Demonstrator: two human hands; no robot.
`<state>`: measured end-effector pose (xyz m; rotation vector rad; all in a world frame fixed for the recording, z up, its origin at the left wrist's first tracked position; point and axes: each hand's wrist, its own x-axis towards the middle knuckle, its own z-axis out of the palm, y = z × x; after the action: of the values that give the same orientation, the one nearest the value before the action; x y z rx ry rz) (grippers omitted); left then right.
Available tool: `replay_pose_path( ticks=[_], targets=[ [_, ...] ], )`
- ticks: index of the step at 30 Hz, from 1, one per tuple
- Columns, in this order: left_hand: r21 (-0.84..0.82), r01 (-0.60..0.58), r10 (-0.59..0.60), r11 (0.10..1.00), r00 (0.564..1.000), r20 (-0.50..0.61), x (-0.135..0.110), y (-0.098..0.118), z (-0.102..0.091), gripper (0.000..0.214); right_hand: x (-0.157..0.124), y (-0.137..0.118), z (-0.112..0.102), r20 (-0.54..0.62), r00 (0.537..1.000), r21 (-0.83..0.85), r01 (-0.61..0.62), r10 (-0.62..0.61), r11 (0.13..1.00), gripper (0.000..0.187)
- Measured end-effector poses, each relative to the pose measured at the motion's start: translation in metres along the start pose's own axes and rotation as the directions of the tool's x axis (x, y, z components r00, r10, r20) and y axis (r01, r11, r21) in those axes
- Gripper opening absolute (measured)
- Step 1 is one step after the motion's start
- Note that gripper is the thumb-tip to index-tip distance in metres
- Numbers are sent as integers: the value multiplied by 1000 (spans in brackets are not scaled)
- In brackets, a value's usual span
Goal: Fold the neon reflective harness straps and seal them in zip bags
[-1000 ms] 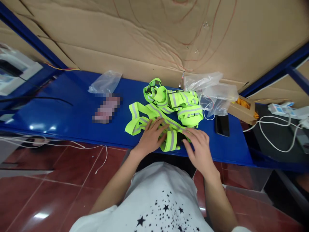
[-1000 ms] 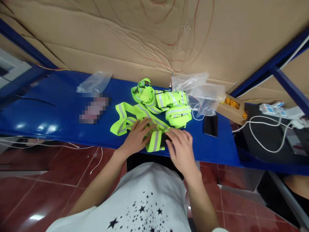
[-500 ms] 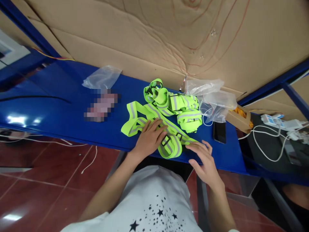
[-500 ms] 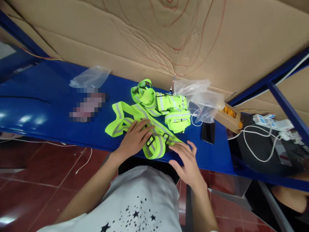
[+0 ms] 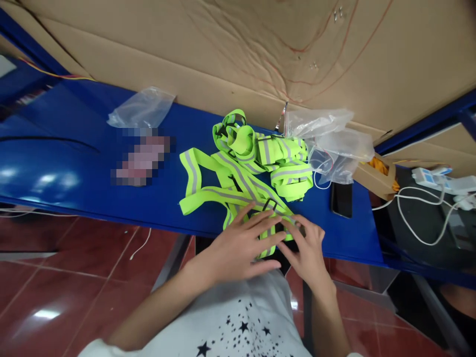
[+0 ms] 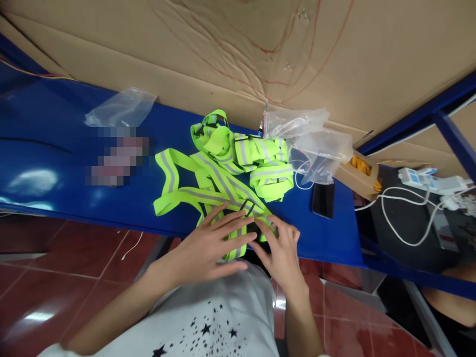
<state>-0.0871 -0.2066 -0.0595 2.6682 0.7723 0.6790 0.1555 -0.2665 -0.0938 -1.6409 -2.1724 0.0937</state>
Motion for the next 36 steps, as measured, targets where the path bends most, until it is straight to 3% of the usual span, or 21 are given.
replay_pose_path(
  ticks=[4,8,11,13,16,19,23,28,36],
  targets=[
    [177,69,-86,982,992,90,-18,1,-12,26,0,4,3,107,993,23,-44,42,999,56],
    [268,112,-128,957,991,43,-46,-13,-34,22,-1,7,9,89,993,58,-76,71,995,49],
    [329,164,-167,930,986,-22,-56,-10,-42,14,0,3,14,73,995,71,-67,62,995,47],
    [349,218,-188,911,975,-119,-55,0,-38,6,0,0,16,68,996,60,-58,54,997,48],
    [292,203,-147,935,968,-203,-42,21,-20,24,0,-3,16,68,997,29,-35,33,999,52],
    [268,147,-126,952,987,-96,-25,33,3,25,-4,-4,12,94,995,34,14,-17,999,59],
    [320,195,-218,927,975,39,-13,24,21,26,-10,-3,11,97,994,32,47,-50,998,57],
    [267,207,-221,941,975,20,-15,15,25,21,-9,-9,10,100,995,-13,32,-31,999,56],
    [210,129,-107,969,988,-111,-19,9,17,20,15,-20,-14,177,969,-20,181,-175,983,52]
  ],
)
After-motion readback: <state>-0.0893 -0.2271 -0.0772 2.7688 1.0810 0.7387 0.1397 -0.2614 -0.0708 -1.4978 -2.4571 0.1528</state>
